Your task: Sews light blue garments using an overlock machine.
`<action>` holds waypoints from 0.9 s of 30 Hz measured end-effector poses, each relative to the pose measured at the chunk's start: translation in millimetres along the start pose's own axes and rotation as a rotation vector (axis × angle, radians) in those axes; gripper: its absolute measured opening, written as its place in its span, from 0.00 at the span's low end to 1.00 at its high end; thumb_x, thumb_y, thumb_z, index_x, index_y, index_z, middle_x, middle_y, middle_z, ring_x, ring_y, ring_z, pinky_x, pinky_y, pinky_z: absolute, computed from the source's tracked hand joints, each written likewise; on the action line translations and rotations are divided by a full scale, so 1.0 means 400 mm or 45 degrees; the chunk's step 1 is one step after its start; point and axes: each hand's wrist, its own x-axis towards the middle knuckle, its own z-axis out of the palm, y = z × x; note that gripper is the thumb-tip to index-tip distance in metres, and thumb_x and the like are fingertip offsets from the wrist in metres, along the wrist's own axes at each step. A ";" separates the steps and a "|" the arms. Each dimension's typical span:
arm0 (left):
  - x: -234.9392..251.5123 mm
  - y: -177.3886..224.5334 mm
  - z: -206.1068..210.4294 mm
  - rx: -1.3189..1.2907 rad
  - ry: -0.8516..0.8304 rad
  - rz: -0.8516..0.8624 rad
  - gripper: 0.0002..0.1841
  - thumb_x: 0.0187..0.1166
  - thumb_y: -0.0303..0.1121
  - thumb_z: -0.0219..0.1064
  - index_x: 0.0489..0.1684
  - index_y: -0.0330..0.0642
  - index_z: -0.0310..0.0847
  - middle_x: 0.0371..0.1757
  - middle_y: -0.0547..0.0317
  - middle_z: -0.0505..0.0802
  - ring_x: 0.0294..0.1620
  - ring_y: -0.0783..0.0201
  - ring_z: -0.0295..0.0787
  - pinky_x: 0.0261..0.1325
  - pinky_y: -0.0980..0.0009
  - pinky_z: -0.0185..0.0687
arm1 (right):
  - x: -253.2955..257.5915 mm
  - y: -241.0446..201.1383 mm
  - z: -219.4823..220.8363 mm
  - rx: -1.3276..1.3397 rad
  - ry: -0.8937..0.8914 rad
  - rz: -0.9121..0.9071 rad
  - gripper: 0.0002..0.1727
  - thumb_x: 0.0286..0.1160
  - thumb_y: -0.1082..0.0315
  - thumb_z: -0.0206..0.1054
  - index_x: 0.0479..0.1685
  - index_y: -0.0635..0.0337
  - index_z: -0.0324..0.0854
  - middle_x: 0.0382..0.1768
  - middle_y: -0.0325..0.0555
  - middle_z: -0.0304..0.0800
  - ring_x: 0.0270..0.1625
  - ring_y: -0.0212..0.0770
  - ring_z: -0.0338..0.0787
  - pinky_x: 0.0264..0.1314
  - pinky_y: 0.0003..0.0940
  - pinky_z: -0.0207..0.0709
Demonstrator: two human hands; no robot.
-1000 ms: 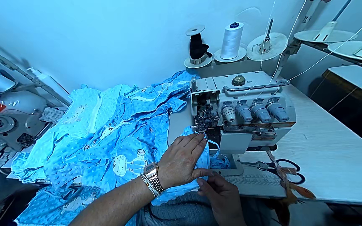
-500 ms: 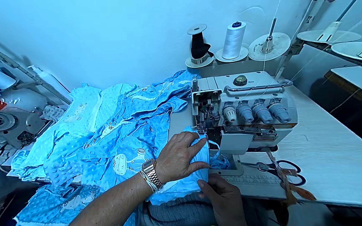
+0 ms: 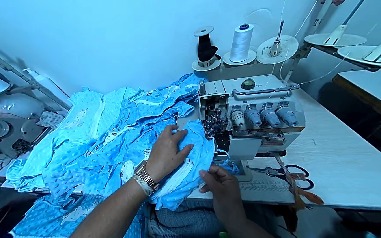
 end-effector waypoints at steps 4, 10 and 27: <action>-0.074 0.010 -0.065 -0.044 -0.282 -0.484 0.47 0.70 0.59 0.78 0.87 0.43 0.64 0.65 0.40 0.88 0.58 0.43 0.90 0.59 0.39 0.84 | -0.073 0.032 0.034 0.030 -0.146 0.212 0.02 0.70 0.78 0.71 0.36 0.65 0.89 0.34 0.42 0.93 0.34 0.32 0.93 0.36 0.28 0.90; -0.119 -0.026 -0.137 -0.210 -0.603 -0.518 0.21 0.70 0.49 0.81 0.51 0.44 0.88 0.37 0.56 0.93 0.37 0.61 0.90 0.44 0.57 0.85 | -0.103 0.028 0.059 0.135 -0.095 0.324 0.18 0.70 0.81 0.71 0.56 0.66 0.73 0.41 0.50 0.92 0.41 0.40 0.96 0.43 0.34 0.92; -0.146 0.045 -0.237 -0.310 -0.677 -0.359 0.09 0.71 0.32 0.80 0.38 0.41 0.86 0.28 0.58 0.90 0.26 0.67 0.87 0.29 0.71 0.80 | -0.025 -0.059 0.008 0.625 -0.324 0.428 0.12 0.80 0.75 0.58 0.53 0.52 0.83 0.54 0.45 0.90 0.59 0.42 0.90 0.65 0.44 0.83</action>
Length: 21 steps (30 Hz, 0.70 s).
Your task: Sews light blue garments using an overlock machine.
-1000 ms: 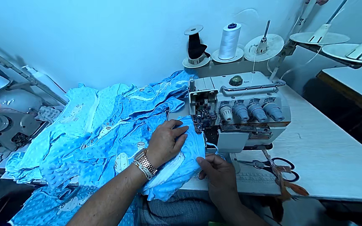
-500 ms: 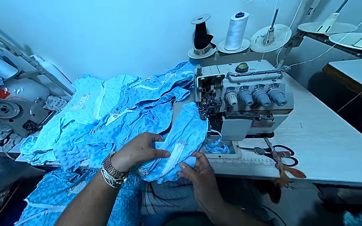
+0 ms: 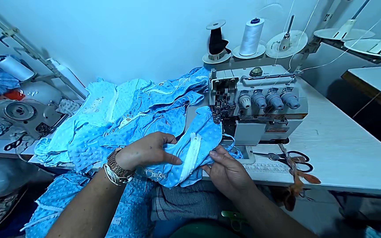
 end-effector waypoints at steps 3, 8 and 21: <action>0.003 -0.020 -0.008 -0.035 -0.060 0.048 0.06 0.72 0.28 0.79 0.39 0.41 0.87 0.28 0.59 0.92 0.25 0.68 0.87 0.29 0.74 0.81 | -0.005 0.001 -0.001 0.047 -0.002 0.030 0.12 0.78 0.73 0.62 0.56 0.58 0.84 0.55 0.48 0.91 0.61 0.42 0.90 0.69 0.43 0.81; 0.003 -0.042 -0.021 -0.140 -0.051 0.062 0.05 0.73 0.26 0.76 0.29 0.39 0.88 0.21 0.59 0.89 0.19 0.70 0.82 0.23 0.77 0.74 | -0.034 0.032 0.011 -0.141 0.043 0.080 0.12 0.70 0.74 0.64 0.51 0.62 0.81 0.48 0.51 0.91 0.52 0.41 0.92 0.63 0.40 0.84; 0.015 -0.071 -0.045 -0.114 -0.041 -0.020 0.16 0.88 0.30 0.61 0.23 0.40 0.83 0.16 0.61 0.82 0.15 0.72 0.73 0.19 0.78 0.64 | -0.073 0.039 -0.008 -0.442 0.072 0.104 0.06 0.75 0.73 0.67 0.41 0.67 0.88 0.41 0.48 0.95 0.49 0.38 0.94 0.61 0.36 0.87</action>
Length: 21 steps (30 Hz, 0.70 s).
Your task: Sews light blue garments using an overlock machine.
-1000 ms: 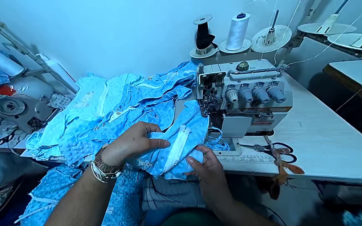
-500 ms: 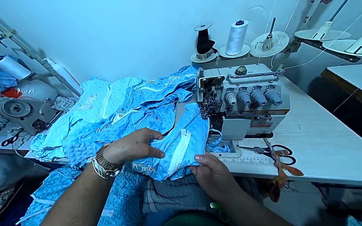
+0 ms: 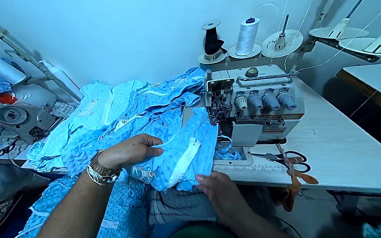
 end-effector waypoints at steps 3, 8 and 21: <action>0.014 -0.010 0.022 0.521 0.248 -0.103 0.11 0.84 0.39 0.69 0.31 0.44 0.87 0.26 0.58 0.85 0.28 0.61 0.80 0.33 0.60 0.72 | -0.027 0.048 -0.009 -0.038 0.099 0.042 0.06 0.75 0.74 0.69 0.35 0.68 0.89 0.36 0.47 0.95 0.42 0.38 0.95 0.52 0.34 0.90; 0.042 -0.005 0.122 0.865 0.822 0.681 0.14 0.77 0.36 0.66 0.52 0.39 0.92 0.61 0.47 0.93 0.62 0.45 0.90 0.66 0.40 0.80 | -0.058 0.075 -0.046 -0.148 0.167 -0.127 0.10 0.73 0.71 0.72 0.23 0.59 0.90 0.27 0.40 0.94 0.32 0.32 0.94 0.41 0.29 0.91; 0.241 0.012 0.168 0.677 0.678 0.767 0.19 0.86 0.36 0.57 0.62 0.41 0.92 0.70 0.50 0.91 0.73 0.50 0.87 0.73 0.48 0.81 | 0.016 0.013 -0.087 -0.338 0.227 -0.404 0.20 0.73 0.70 0.69 0.09 0.52 0.80 0.15 0.30 0.83 0.21 0.22 0.81 0.28 0.20 0.78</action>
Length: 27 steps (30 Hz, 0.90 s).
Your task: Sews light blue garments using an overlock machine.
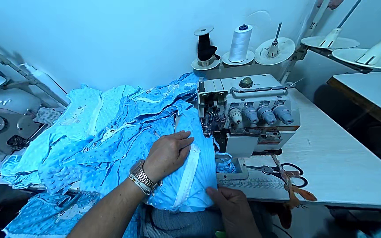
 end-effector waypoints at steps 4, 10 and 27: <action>0.056 -0.043 -0.002 -0.004 -0.058 -0.042 0.19 0.87 0.32 0.55 0.64 0.40 0.91 0.74 0.48 0.89 0.75 0.49 0.86 0.73 0.46 0.80 | 0.066 -0.022 0.021 0.024 0.045 0.055 0.17 0.72 0.72 0.69 0.12 0.57 0.83 0.16 0.36 0.86 0.23 0.28 0.87 0.33 0.24 0.85; 0.093 -0.105 -0.029 0.035 -0.227 -0.280 0.25 0.90 0.47 0.57 0.80 0.45 0.79 0.81 0.42 0.81 0.79 0.41 0.80 0.76 0.35 0.71 | 0.143 -0.044 0.029 -0.173 0.117 -0.006 0.20 0.71 0.72 0.74 0.09 0.57 0.76 0.12 0.38 0.78 0.17 0.29 0.77 0.24 0.23 0.73; -0.023 0.018 -0.481 -0.065 -0.271 -0.571 0.07 0.79 0.27 0.66 0.40 0.50 0.90 0.27 0.65 0.90 0.23 0.71 0.82 0.24 0.70 0.75 | -0.010 -0.090 0.090 0.281 -0.262 0.092 0.20 0.62 0.83 0.73 0.53 0.56 0.88 0.41 0.51 0.94 0.37 0.36 0.94 0.40 0.30 0.90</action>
